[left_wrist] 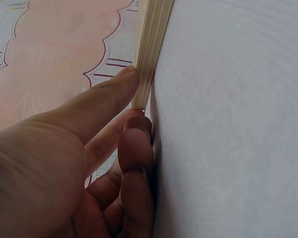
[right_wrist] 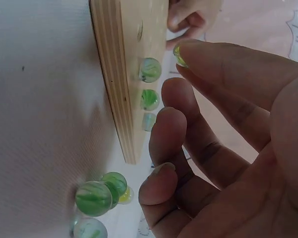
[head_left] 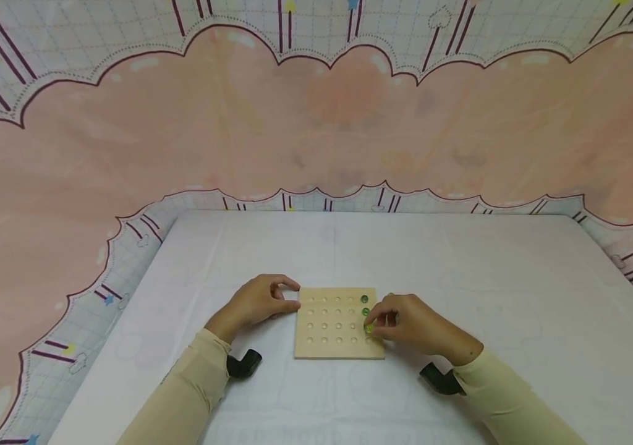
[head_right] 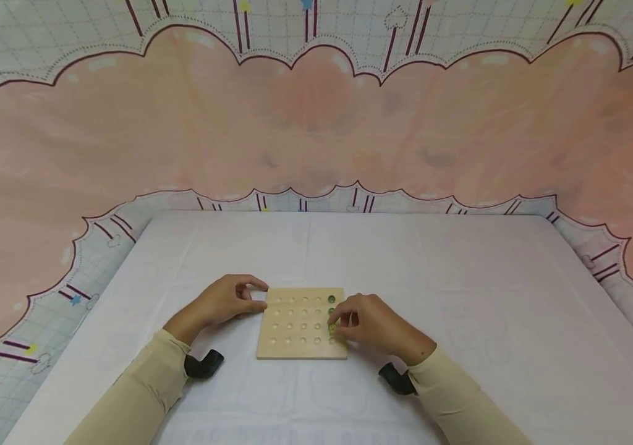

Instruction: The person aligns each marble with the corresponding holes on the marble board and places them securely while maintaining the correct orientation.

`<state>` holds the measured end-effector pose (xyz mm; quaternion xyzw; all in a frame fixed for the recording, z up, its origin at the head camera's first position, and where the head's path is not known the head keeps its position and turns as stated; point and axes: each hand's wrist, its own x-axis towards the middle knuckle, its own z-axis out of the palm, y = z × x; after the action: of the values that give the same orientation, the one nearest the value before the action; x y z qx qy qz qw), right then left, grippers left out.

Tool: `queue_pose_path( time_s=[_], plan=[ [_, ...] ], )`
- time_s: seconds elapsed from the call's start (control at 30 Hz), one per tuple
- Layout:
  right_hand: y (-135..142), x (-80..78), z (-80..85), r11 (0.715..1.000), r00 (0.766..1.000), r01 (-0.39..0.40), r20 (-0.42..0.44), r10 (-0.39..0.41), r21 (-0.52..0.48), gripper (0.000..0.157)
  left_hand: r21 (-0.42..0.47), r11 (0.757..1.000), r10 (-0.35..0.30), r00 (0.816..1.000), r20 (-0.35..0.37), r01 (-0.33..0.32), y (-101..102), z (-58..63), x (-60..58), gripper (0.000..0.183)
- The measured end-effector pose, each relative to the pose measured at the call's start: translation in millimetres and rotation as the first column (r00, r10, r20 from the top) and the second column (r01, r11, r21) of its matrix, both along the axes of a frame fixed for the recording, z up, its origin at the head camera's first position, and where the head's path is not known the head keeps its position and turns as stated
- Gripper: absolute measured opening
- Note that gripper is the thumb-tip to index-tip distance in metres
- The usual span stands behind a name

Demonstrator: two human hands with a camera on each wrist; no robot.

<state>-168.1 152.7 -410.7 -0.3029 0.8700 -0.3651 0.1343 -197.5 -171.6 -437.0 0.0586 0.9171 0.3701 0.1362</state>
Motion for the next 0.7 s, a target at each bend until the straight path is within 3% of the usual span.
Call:
queue_pose_path(
  time_s=[0.7],
  plan=[
    [-2.0,-0.5,-10.7,0.998,0.996,-0.066,0.058,0.064,0.019,0.012,-0.001,1.0,0.009,1.0,-0.003,-0.009,-0.5,-1.4,1.0,0.036]
  ],
)
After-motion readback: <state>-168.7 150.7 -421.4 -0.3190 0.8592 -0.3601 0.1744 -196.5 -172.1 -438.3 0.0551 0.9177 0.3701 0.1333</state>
